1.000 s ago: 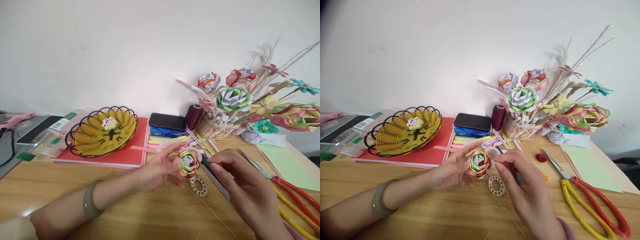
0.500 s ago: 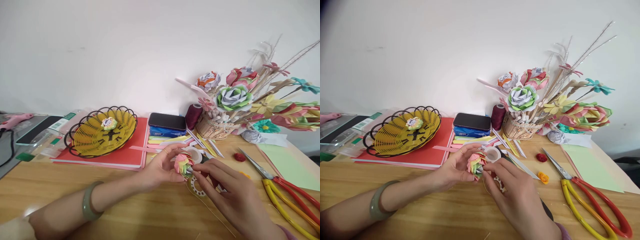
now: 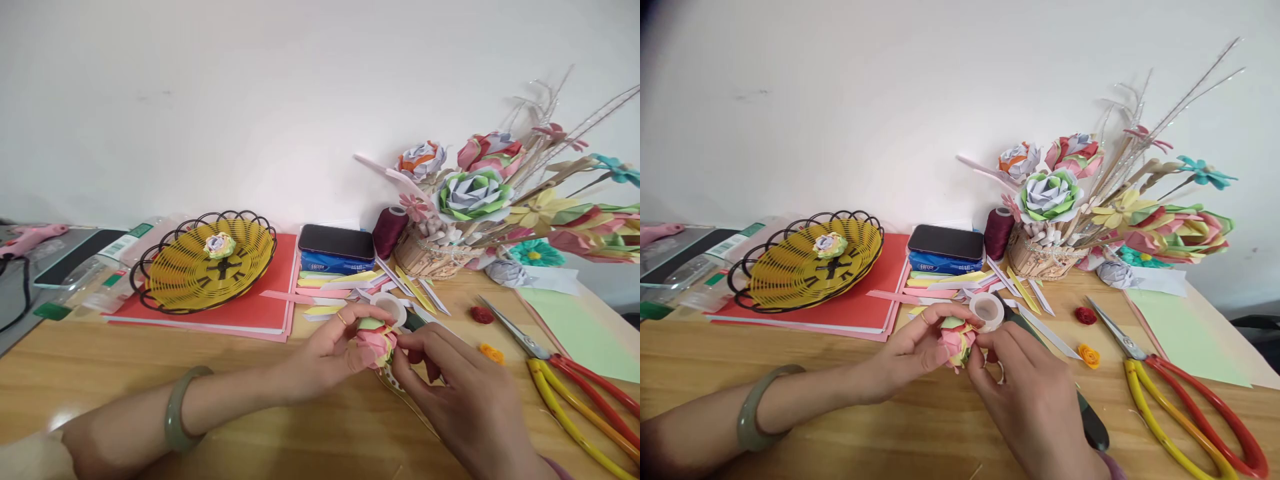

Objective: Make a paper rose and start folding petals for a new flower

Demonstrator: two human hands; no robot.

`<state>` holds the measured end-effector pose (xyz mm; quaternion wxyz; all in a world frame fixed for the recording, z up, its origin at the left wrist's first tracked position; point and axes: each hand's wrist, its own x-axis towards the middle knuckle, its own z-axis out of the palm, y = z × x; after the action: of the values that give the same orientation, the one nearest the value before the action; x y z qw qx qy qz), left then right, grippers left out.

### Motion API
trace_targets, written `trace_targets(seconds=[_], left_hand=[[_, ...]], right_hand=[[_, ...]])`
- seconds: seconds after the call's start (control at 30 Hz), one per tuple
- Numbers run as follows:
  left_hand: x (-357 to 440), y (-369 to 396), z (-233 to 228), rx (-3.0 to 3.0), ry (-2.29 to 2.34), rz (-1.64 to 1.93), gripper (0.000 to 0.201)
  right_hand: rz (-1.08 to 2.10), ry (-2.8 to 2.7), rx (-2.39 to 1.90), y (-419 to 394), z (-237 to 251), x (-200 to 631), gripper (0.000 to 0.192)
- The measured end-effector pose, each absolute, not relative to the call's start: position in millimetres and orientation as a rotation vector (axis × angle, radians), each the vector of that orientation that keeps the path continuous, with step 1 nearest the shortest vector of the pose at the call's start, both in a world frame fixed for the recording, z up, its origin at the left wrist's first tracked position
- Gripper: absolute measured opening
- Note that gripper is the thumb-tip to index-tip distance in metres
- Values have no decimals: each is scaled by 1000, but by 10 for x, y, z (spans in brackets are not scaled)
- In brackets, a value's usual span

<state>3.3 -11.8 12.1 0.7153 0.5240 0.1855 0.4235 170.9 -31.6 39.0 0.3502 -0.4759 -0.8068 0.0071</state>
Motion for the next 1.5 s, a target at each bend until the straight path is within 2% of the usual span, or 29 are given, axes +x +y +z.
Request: trace_targets(seconds=[0.07,0.27,0.37,0.5,0.67,0.73,0.8,0.93,1.03,1.5], left_hand=[[20,-126,121,1162,441,919,32],[-1,-104,97,1074,479,905,30],[-1,-88,103,1100,471,894,31],[2,-87,99,1136,472,889,32],[10,-118,77,1183,402,876,31],[8,-124,83,1206,408,879,30],[4,-121,96,1201,410,897,29],[-11,-101,117,1163,462,920,30],[-21,-94,119,1156,485,911,30],[-31,-109,99,1211,522,897,29]], right_hand=[[88,-2089,-1245,-318,396,1712,8],[762,-2024,-1260,-223,577,1757,19],[895,-2023,-1268,-179,629,1778,22],[782,-2084,-1256,-182,573,1788,21],[283,-2192,-1280,-246,398,1775,13],[175,-2178,-1254,-260,375,1766,11],[267,-2155,-1248,-257,403,1760,13],[705,-2050,-1261,-213,526,1763,19],[882,-2002,-1257,-182,571,1769,20],[938,-1950,-1307,-194,533,1748,21]])
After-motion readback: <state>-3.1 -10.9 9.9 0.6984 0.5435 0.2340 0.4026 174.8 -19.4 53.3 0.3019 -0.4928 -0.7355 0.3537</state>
